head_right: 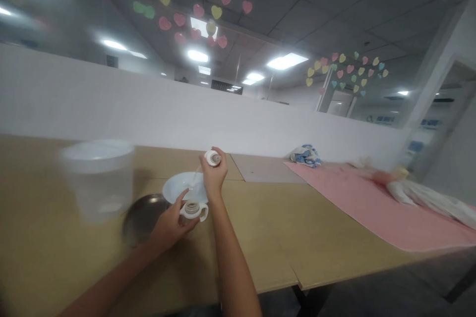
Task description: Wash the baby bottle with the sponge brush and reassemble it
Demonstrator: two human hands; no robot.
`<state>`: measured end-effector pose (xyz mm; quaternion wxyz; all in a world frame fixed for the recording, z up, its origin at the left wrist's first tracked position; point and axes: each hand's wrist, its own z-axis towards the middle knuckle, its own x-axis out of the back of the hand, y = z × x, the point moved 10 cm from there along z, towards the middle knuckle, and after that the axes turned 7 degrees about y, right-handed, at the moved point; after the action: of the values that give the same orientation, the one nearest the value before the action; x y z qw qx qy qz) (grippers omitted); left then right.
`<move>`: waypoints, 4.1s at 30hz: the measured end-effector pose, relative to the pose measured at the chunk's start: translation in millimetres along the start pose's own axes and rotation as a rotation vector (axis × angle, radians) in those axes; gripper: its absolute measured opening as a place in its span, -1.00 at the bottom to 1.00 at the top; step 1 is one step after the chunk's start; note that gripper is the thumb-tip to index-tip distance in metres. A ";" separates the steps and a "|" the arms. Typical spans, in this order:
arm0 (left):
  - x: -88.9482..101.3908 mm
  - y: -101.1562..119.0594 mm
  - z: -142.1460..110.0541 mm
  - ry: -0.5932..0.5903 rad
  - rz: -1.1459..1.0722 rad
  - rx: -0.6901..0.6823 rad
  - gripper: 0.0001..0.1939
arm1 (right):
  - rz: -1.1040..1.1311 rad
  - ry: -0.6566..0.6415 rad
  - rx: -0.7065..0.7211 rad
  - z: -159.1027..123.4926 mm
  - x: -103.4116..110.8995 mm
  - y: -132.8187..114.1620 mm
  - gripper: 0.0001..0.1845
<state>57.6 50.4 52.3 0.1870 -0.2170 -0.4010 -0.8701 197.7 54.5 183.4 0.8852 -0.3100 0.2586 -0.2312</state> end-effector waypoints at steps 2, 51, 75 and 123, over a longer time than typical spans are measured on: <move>1.8 0.9 -0.1 0.011 0.013 0.002 -0.25 | -0.034 -0.038 -0.059 1.4 -2.8 25.2 -0.54; 2.3 2.6 -1.0 -0.058 0.055 -0.010 -0.33 | -0.633 -0.280 0.165 -41.6 12.0 108.2 -0.66; 0.8 -0.7 -0.8 -0.072 0.008 -0.007 -0.35 | -0.661 -0.232 0.200 -37.9 13.7 107.1 -0.81; 8.3 1.0 -1.2 0.034 0.049 -0.028 -0.30 | -0.773 -0.400 0.185 -50.4 8.4 114.7 -0.87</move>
<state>50.9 47.6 56.7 0.2120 -0.2142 -0.3801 -0.8745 202.3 108.4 70.2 0.7905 -0.3418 -0.0742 -0.5027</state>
